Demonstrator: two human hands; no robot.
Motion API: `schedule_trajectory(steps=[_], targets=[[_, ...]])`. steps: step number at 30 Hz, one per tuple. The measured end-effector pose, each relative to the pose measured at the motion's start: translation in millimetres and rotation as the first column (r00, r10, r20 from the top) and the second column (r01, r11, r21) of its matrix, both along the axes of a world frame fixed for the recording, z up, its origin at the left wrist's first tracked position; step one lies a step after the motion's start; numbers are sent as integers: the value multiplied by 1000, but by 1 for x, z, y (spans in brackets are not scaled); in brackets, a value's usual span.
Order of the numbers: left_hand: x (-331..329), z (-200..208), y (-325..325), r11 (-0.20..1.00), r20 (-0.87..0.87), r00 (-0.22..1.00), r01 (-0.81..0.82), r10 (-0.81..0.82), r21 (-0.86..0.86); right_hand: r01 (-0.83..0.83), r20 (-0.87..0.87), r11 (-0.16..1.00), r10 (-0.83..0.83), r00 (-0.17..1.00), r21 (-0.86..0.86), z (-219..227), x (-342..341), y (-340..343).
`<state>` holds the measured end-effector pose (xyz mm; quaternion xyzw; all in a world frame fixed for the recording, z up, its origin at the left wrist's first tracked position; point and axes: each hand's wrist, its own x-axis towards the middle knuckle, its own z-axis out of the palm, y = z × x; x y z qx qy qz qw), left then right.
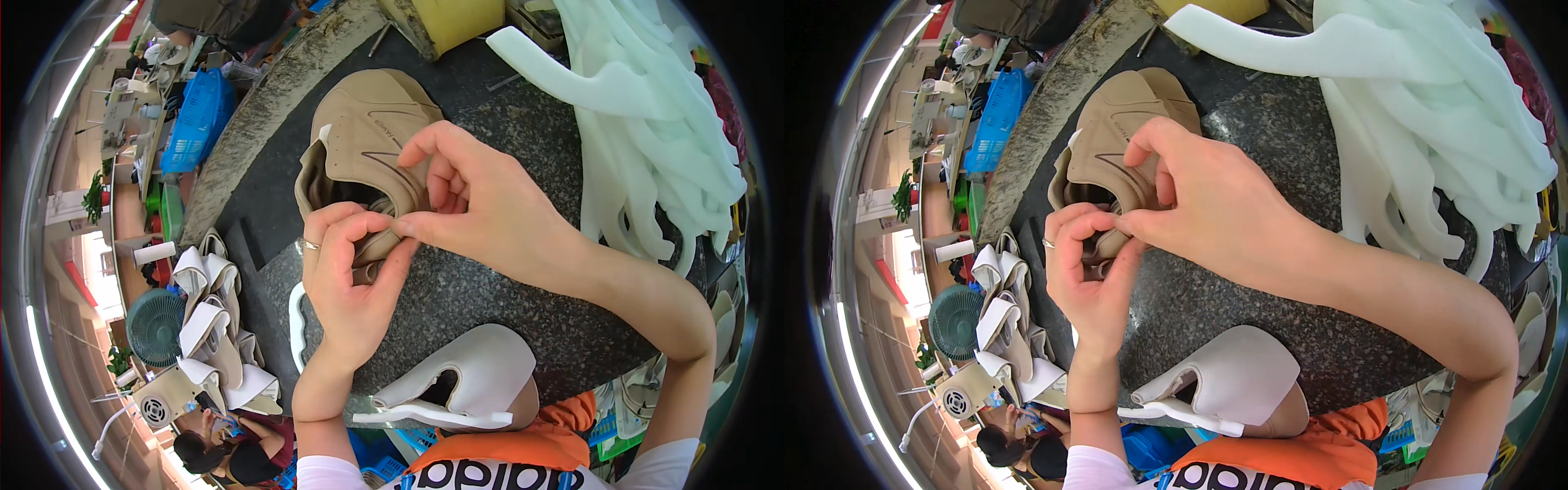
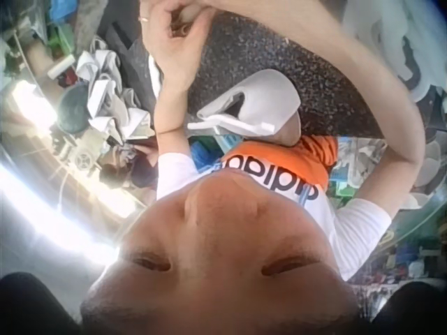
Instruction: The person inserts foam padding strips into shoe upper parts, then folds, wraps, and presses the shoe materials around the foam by hand.
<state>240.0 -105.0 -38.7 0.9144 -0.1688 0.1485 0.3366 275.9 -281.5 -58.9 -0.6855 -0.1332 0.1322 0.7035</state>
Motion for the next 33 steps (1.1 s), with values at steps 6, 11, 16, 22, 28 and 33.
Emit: schedule_trajectory(steps=[6,11,16,22,28,33], targets=[[3,3,0,999,-57,998,-23,24,34,-33,-25,997,35,999,67,-9,9,-2],[2,3,-3,998,-41,998,-41,42,42,-22,85,1000,24,996,-22,-6,6,-3],[1,11,-8,967,52,994,-103,94,232,26,122,998,-33,992,57,-14,8,-1],[0,3,-9,995,-137,986,-96,94,-12,-52,27,998,51,998,25,-13,11,-3],[6,-9,3,992,-122,992,-3,-13,-130,-33,9,993,32,999,117,-22,14,2],[13,-12,4,980,-94,993,51,-70,-191,-32,5,995,32,999,96,-19,15,2]])
